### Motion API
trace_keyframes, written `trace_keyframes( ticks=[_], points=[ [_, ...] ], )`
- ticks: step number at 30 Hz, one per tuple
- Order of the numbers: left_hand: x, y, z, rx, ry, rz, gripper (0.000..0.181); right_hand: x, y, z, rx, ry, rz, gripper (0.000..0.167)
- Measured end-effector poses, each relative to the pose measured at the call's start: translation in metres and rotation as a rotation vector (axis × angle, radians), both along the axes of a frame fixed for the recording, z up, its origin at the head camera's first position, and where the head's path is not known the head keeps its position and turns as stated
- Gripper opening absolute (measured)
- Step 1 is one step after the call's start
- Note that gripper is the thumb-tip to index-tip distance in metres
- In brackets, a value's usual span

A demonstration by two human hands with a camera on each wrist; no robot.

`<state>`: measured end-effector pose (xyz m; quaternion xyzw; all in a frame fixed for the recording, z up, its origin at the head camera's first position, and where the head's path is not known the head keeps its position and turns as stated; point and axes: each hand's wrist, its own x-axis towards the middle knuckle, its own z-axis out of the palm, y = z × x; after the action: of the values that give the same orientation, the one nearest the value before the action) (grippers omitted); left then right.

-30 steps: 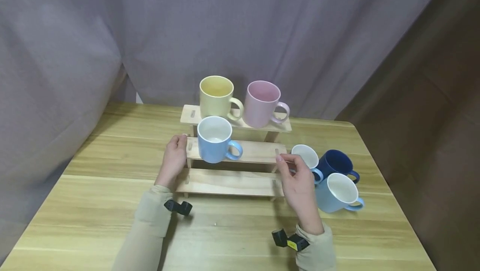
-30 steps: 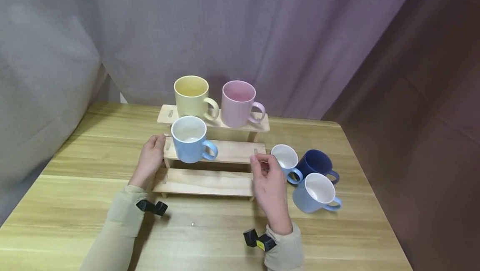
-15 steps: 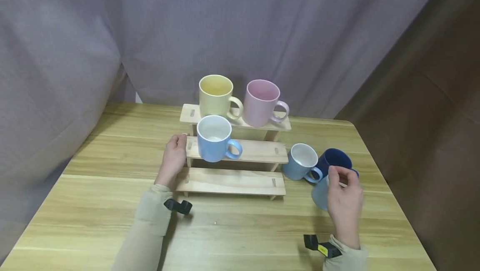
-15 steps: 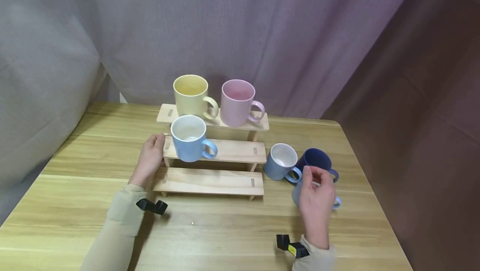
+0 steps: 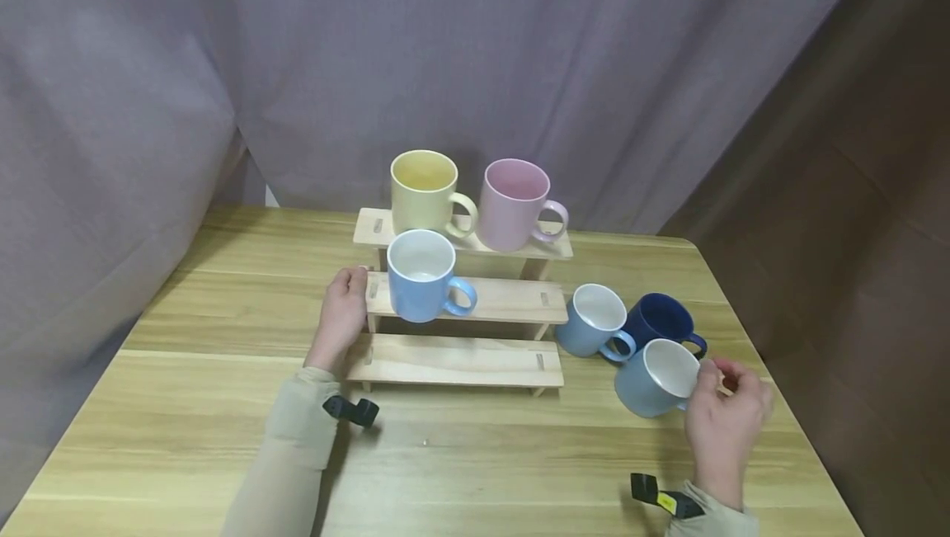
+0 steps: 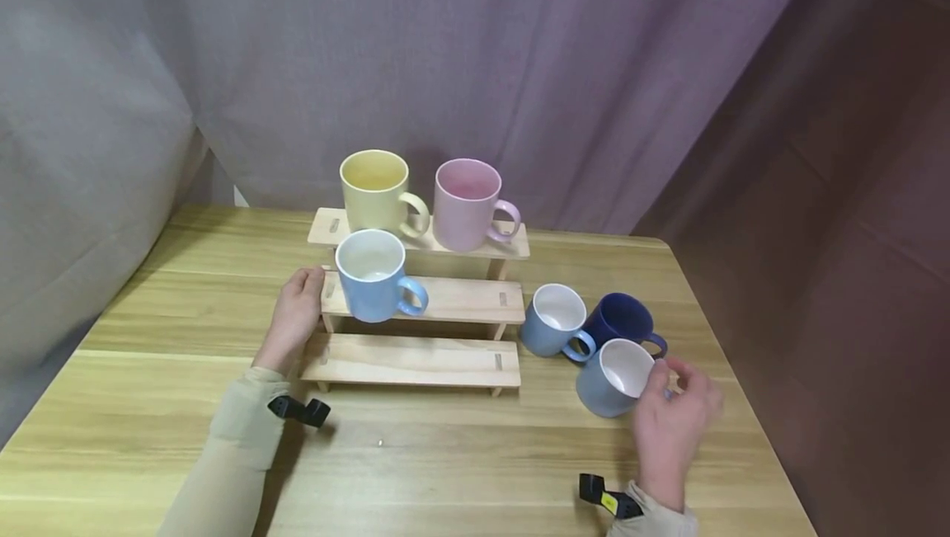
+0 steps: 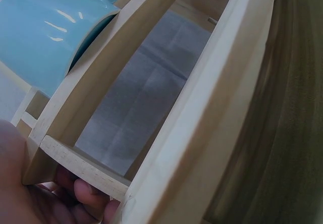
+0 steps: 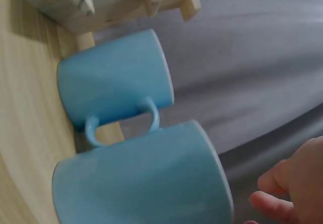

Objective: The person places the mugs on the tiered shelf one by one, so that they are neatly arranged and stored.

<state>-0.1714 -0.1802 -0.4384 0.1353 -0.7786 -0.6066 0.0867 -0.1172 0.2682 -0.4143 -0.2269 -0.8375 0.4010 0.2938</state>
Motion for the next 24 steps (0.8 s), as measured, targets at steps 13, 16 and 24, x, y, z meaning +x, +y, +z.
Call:
trace_keyframes(
  ticks=[13,16,24],
  points=[
    [0.001,0.000,0.001,0.030,-0.023,0.000,0.040,0.000,0.014,-0.014,0.042,-0.096,0.060,0.038],
    [0.001,0.001,0.001,0.027,-0.022,0.002,0.040,0.002,0.020,-0.015,0.057,-0.124,0.080,0.038],
    [0.000,0.001,0.001,0.022,-0.012,0.006,0.040,0.005,0.032,-0.019,0.046,-0.277,0.147,0.045]
  ],
)
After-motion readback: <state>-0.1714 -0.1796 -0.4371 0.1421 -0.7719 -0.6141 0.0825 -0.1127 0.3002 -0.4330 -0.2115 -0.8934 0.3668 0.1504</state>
